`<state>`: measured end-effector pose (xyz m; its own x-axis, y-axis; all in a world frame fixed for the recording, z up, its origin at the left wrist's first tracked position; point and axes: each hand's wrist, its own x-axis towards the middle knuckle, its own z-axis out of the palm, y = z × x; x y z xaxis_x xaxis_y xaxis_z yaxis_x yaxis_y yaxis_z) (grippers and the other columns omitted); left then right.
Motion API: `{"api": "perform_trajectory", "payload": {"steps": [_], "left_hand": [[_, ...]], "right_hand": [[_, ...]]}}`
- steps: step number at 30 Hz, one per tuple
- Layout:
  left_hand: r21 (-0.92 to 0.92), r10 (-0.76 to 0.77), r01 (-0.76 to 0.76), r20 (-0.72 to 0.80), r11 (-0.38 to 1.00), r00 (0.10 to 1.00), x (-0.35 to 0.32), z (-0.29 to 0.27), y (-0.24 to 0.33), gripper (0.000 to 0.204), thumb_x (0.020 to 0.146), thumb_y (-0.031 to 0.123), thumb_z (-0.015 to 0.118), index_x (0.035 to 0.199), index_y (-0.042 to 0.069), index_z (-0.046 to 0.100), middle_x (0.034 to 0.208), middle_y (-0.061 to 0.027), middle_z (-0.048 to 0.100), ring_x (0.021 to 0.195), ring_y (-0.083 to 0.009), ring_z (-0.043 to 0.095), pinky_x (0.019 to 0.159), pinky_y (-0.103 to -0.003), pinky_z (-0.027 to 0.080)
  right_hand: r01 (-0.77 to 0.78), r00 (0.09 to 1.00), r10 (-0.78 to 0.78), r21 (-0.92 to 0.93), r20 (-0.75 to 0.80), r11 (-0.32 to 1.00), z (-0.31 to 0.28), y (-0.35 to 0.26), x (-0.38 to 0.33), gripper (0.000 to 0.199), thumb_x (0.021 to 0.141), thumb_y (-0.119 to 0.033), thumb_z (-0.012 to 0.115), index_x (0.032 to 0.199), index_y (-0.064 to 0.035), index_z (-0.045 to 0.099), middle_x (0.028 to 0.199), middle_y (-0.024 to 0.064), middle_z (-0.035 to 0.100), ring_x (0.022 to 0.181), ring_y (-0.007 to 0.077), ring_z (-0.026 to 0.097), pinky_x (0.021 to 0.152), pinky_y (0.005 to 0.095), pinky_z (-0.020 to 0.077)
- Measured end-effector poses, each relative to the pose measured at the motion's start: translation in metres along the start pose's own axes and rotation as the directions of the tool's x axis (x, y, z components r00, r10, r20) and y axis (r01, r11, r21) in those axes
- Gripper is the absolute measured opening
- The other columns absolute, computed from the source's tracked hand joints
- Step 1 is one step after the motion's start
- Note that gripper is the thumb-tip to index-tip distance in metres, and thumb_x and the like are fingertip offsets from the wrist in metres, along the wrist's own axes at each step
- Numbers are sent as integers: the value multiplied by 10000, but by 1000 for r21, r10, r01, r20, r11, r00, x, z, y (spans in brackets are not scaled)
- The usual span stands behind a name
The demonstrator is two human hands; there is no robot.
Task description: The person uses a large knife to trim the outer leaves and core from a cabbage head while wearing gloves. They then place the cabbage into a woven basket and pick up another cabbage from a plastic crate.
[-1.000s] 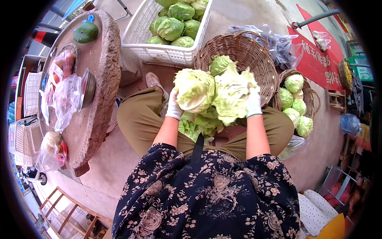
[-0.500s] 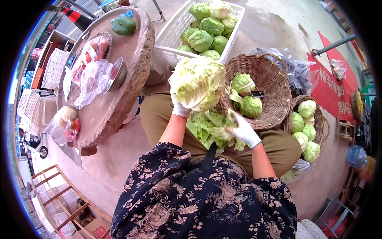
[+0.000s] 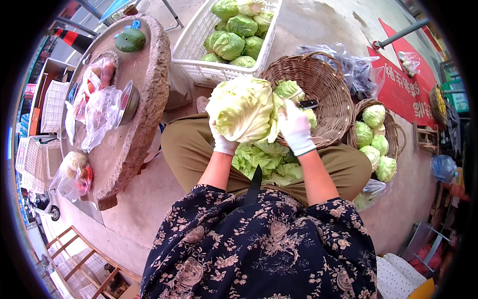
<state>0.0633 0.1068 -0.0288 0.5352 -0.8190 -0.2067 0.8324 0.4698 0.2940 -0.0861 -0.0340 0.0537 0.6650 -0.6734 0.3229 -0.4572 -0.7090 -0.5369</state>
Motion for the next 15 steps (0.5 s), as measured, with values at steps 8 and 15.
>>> {"api": "perform_trajectory", "payload": {"steps": [8,15], "left_hand": [[-2,9,-9,64,1000,998,2,-4,21,649,901,447,498,1428,107,334,1418,-136,405,1275,-268,433,1073,-438,362],[175,-81,69,64,982,995,5,-27,38,548,961,368,457,1415,82,350,1404,-131,427,1256,-248,453,1057,-409,383]], "right_hand": [[-298,952,307,168,-25,940,7,75,-35,308,884,-199,555,1084,31,600,908,272,639,866,426,617,750,436,493],[-432,788,502,-261,356,863,34,59,-72,235,857,-206,570,1051,-75,560,882,251,643,840,428,622,746,504,489]]}}
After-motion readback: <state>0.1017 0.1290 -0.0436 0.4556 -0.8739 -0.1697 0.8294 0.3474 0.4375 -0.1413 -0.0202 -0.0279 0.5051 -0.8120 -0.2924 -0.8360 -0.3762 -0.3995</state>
